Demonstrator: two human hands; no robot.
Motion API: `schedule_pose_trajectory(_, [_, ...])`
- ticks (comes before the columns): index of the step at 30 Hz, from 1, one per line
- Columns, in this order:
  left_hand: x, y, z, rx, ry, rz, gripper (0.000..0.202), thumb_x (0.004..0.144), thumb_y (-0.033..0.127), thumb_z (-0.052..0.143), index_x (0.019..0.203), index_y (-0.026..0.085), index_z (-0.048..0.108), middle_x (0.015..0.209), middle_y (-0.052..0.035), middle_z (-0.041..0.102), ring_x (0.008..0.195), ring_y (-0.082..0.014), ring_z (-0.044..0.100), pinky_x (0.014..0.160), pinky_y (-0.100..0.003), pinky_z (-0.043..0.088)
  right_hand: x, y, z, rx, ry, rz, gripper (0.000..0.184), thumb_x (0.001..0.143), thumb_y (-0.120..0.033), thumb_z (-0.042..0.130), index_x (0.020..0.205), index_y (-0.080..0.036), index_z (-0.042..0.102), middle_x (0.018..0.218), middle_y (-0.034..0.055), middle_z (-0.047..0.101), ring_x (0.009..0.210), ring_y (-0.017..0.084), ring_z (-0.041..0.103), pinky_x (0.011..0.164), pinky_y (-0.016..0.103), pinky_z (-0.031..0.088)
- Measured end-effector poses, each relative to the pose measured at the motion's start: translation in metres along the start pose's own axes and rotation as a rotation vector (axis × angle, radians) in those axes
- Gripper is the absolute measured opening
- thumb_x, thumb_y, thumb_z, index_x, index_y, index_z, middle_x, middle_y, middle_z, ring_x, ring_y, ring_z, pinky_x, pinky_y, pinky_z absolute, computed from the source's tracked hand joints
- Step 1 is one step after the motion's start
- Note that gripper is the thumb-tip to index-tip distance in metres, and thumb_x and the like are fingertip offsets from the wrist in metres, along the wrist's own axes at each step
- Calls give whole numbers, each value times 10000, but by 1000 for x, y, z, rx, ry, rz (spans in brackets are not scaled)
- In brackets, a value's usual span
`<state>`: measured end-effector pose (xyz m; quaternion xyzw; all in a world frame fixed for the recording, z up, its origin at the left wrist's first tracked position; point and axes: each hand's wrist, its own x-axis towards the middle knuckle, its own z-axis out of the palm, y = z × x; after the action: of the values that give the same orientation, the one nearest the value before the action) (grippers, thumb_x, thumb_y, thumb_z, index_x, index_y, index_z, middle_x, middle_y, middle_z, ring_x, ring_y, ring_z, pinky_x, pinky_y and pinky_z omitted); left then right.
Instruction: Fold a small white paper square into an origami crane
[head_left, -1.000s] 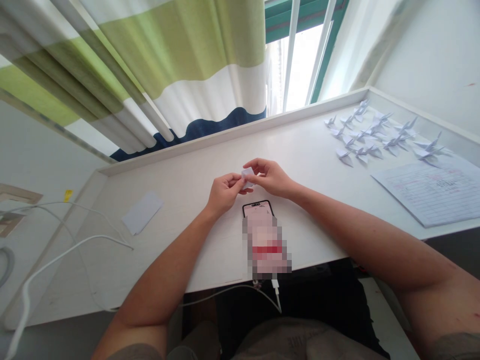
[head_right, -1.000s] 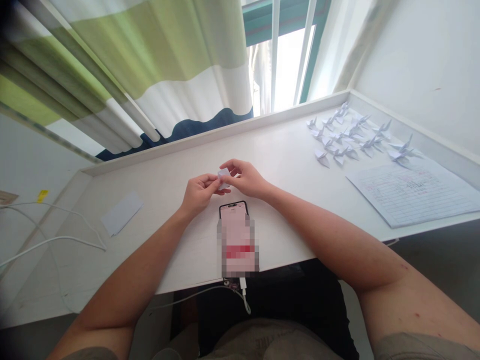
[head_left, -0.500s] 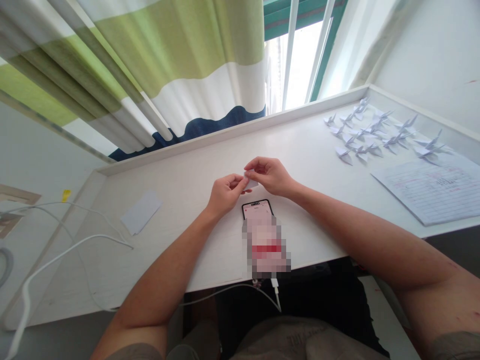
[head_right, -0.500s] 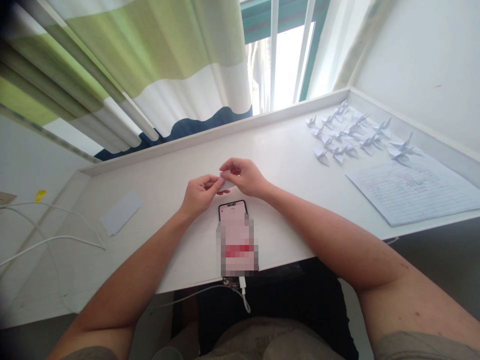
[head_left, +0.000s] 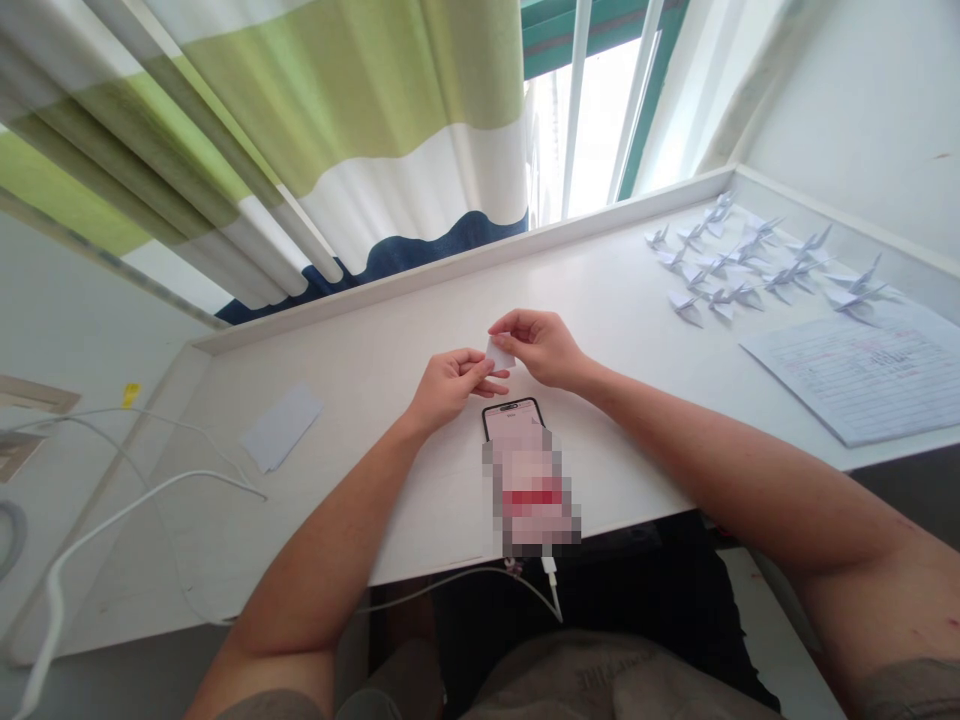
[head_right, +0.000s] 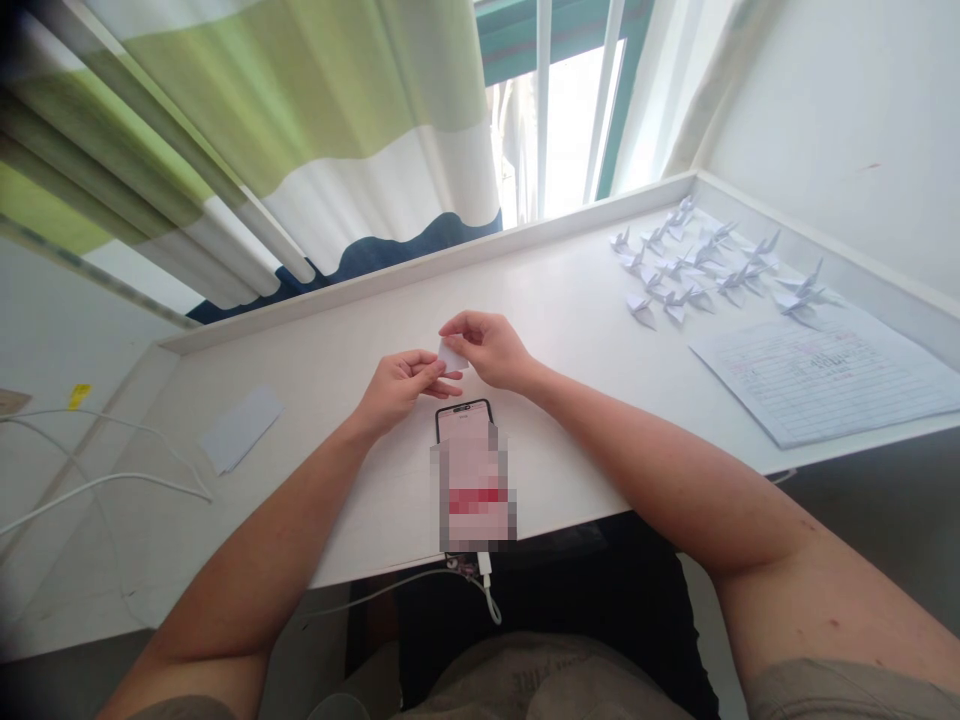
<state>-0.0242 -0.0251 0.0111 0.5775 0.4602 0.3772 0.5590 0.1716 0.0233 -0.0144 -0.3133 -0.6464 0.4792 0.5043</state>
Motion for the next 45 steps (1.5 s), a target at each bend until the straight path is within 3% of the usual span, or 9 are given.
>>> schedule_pose_trajectory(7, [0, -2, 0, 18, -33, 8, 415, 880, 533, 856, 1005, 149, 759, 1038, -171, 849, 870, -275, 840, 755, -380, 661, 0, -1, -2, 2, -6, 17, 241, 884, -407, 809, 979, -194, 746, 863, 35, 739, 753, 171, 658, 711, 359, 540])
schedule_pose_trajectory(16, [-2, 0, -7, -42, -183, -42, 379, 926, 495, 813, 1043, 146, 722, 1194, -210, 828, 963, -290, 846, 862, -418, 661, 0, -2, -3, 34, -14, 33, 247, 881, -377, 802, 1027, -191, 730, 827, 16, 720, 724, 158, 663, 709, 352, 562])
schedule_pose_trajectory(21, [1, -1, -7, -95, -129, -69, 315, 925, 446, 780, 953, 154, 664, 1099, -203, 845, 906, -306, 848, 808, -408, 643, 0, -3, -3, 15, -9, 36, 222, 889, -348, 804, 1026, -189, 733, 836, 22, 715, 748, 164, 664, 736, 356, 570])
schedule_pose_trajectory(28, [4, -1, -6, -158, -115, -110, 491, 1005, 631, 619, 961, 142, 652, 1029, -209, 848, 848, -314, 842, 767, -400, 628, 0, -2, -2, 6, -7, 26, 203, 882, -333, 795, 1015, -192, 739, 847, 31, 745, 750, 169, 675, 719, 352, 580])
schedule_pose_trajectory(36, [3, -4, -3, -14, -133, -62, 428, 962, 548, 775, 967, 122, 738, 1089, -191, 846, 889, -243, 832, 771, -328, 620, 0, -2, 0, -31, 4, -7, 159, 872, -303, 751, 983, -189, 745, 834, 20, 735, 731, 157, 650, 707, 346, 540])
schedule_pose_trajectory(40, [3, -6, -2, -14, -129, -68, 423, 945, 547, 807, 940, 140, 693, 1031, -177, 851, 873, -237, 836, 762, -322, 622, 0, 0, 2, -63, -11, -1, 163, 887, -307, 730, 992, -183, 744, 838, 19, 729, 706, 150, 631, 704, 349, 532])
schedule_pose_trajectory(45, [5, -8, -4, -51, -107, -62, 499, 938, 634, 779, 943, 157, 631, 999, -178, 850, 856, -257, 843, 713, -317, 625, -1, -2, -2, -195, -32, -58, 158, 942, -267, 665, 1058, -203, 752, 985, 55, 786, 895, 202, 704, 845, 395, 588])
